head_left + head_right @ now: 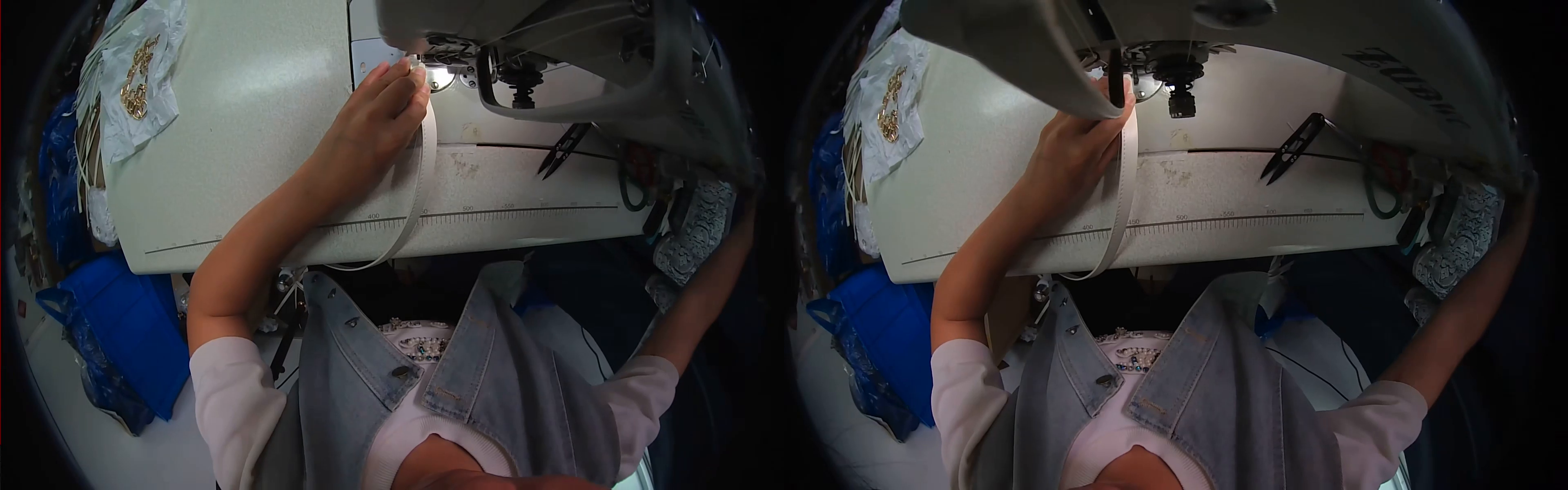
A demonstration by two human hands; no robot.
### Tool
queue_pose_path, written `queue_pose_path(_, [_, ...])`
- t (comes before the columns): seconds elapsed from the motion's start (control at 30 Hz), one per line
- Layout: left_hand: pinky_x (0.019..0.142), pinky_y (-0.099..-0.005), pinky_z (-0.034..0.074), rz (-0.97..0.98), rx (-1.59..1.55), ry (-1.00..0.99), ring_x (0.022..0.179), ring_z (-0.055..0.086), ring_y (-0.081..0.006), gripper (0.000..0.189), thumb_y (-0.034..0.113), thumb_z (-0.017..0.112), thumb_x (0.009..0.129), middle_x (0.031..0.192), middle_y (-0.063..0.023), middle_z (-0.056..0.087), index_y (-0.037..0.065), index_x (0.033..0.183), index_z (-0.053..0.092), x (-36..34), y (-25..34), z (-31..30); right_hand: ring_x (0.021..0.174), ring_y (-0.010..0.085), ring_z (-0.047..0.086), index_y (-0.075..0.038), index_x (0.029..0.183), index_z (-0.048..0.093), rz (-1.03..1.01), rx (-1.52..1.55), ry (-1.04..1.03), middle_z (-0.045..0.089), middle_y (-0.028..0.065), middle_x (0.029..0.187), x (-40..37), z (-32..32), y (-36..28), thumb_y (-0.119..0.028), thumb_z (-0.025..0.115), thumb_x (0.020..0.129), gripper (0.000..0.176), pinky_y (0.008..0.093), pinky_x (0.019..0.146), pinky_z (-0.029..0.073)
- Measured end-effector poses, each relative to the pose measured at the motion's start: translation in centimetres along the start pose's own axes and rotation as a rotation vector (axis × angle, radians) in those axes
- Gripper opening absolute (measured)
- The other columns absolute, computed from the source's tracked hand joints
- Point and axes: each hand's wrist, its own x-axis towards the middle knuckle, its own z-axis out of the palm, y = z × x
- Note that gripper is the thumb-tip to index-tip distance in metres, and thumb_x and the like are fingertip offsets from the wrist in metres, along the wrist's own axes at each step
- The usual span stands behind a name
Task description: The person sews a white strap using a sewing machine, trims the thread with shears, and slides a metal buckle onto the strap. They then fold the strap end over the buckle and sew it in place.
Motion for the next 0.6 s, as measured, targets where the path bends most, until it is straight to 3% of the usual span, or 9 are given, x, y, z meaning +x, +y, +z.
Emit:
queue_pose_path(0.4, [0.105,-0.0477,0.038,-0.007,-0.011,0.016,0.12,0.047,-0.0348,0.029,0.002,0.057,0.082,0.116,-0.0172,0.051,-0.005,0.11,0.053,0.2,0.0,-0.2,0.096,0.0329,0.062,0.002,0.114,0.06,-0.342,0.137,0.097,0.062,0.0173,0.112,-3.6,4.4,3.8,-0.025,0.045,0.089,0.039,0.045,0.084,0.052])
queue_pose_path(0.47, [0.104,-0.0474,0.038,-0.006,-0.018,0.023,0.12,0.047,-0.0348,0.029,0.002,0.057,0.082,0.116,-0.0173,0.051,-0.005,0.11,0.053,0.3,0.1,-0.1,0.098,0.0329,0.062,0.002,0.115,0.059,-0.275,0.121,0.147,0.061,0.0174,0.114,-4.4,4.5,3.5,-0.025,0.043,0.09,0.04,0.045,0.085,0.051])
queue_pose_path(0.53, [0.088,-0.0413,0.05,-0.005,0.024,0.085,0.104,0.058,-0.0333,0.041,-0.001,0.068,0.073,0.112,-0.0164,0.058,0.001,0.114,0.059,0.3,-0.2,0.1,0.1,0.033,0.061,0.002,0.117,0.059,-0.212,0.109,0.198,0.06,0.0175,0.116,-5.0,4.8,2.8,-0.026,0.041,0.091,0.042,0.045,0.086,0.051])
queue_pose_path(0.6, [0.088,-0.0412,0.05,0.014,0.027,0.087,0.104,0.058,-0.0333,0.041,-0.001,0.068,0.074,0.11,-0.016,0.058,0.001,0.114,0.059,0.2,-0.5,0.2,0.1,0.0328,0.061,0.001,0.117,0.059,-0.203,0.114,0.204,0.06,0.0172,0.116,-5.4,4.6,1.1,-0.026,0.041,0.091,0.042,0.0449,0.086,0.051])
